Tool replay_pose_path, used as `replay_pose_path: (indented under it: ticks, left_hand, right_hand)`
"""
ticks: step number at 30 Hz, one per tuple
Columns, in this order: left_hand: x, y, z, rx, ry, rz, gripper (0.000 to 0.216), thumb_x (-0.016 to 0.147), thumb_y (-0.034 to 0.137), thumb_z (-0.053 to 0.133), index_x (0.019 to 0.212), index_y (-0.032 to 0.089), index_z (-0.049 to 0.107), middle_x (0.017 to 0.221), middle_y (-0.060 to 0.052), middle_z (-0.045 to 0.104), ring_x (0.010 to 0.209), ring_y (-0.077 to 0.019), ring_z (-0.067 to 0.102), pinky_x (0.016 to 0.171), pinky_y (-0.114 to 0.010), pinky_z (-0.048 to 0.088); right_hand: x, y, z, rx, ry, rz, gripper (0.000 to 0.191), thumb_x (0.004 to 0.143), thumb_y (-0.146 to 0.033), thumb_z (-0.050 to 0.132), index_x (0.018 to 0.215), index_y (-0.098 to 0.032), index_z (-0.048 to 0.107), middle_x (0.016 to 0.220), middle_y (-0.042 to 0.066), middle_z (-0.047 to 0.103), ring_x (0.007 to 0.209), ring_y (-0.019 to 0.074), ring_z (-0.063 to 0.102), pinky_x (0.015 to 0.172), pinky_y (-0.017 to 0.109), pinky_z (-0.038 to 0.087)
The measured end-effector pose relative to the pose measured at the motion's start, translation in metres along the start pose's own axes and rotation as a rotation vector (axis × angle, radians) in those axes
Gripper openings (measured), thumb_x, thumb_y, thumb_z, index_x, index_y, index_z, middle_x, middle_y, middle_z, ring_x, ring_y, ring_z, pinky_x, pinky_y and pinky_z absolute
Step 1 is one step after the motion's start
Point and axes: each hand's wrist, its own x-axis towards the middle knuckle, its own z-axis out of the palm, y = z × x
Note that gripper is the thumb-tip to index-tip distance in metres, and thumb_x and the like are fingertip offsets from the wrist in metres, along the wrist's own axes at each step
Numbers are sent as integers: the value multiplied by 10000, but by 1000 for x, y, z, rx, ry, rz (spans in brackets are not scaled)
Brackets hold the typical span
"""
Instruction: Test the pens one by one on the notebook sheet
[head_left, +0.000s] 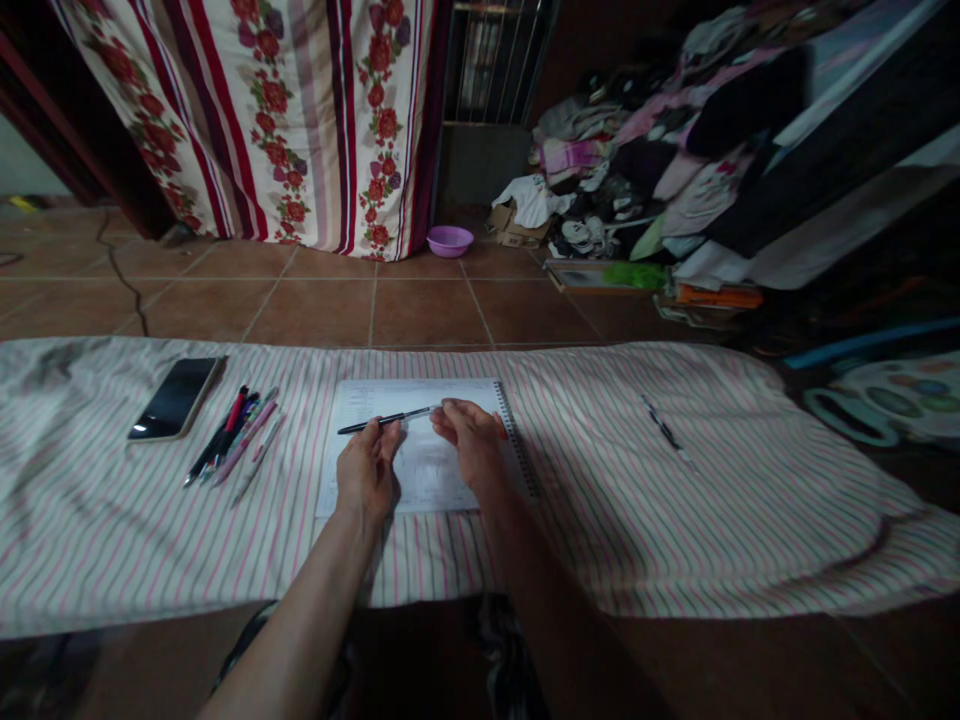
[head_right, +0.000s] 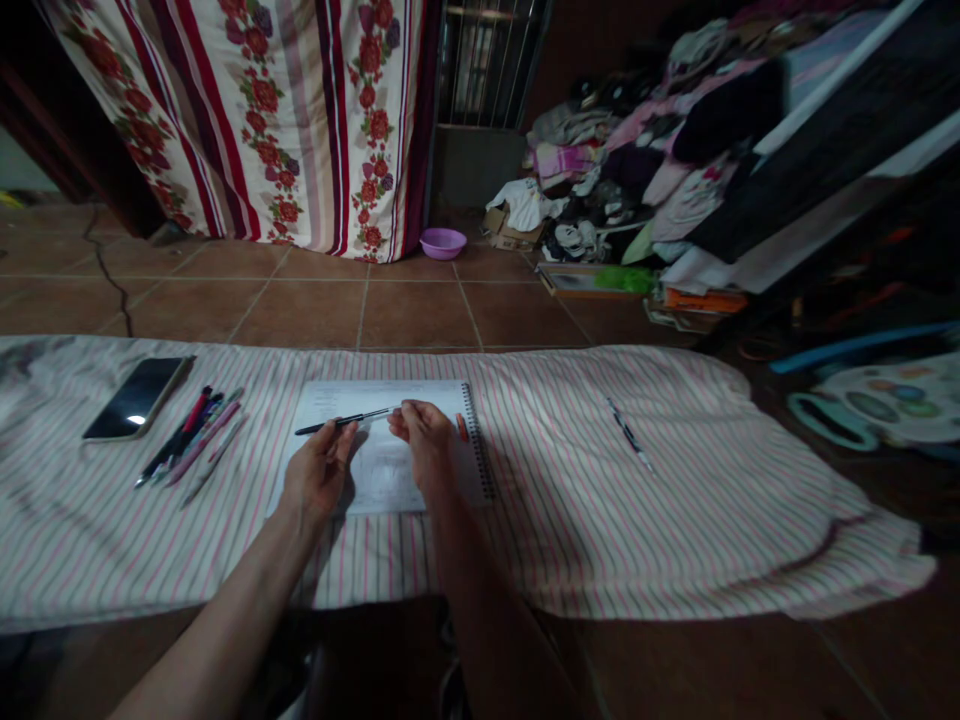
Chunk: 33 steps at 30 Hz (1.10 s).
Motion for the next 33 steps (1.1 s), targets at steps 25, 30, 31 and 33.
replay_pose_path:
  ticks: [25, 30, 31, 33]
  left_hand:
    - [2, 4, 0, -15, 41, -11, 177, 837, 17, 482, 708, 111, 560, 626, -16, 619, 605, -87, 655, 611, -147, 566]
    - [4, 5, -1, -19, 44, -23, 183, 843, 25, 474, 707, 101, 571, 621, -31, 623, 599, -94, 655, 600, -145, 563]
    - [4, 6, -2, -19, 45, -25, 189, 843, 23, 473, 700, 99, 570, 626, -33, 624, 600, -94, 655, 602, -145, 562]
    - [5, 6, -2, -16, 47, -27, 194, 842, 20, 474, 689, 95, 566, 637, -39, 625, 605, -93, 655, 615, -143, 560]
  right_hand:
    - [9, -6, -13, 95, 75, -49, 141, 655, -249, 674, 725, -156, 595, 649, 11, 667, 630, 125, 656, 602, 226, 538]
    - [11, -6, -15, 108, 74, -54, 169, 640, -249, 700, 727, -155, 590, 670, 14, 663, 649, 128, 658, 625, 235, 547]
    - [11, -6, -15, 110, 72, -55, 171, 639, -248, 704, 726, -155, 590, 673, 15, 662, 650, 128, 658, 628, 237, 549]
    - [12, -6, -16, 117, 70, -53, 168, 639, -241, 707, 724, -154, 591, 678, 16, 662, 649, 128, 658, 632, 240, 551]
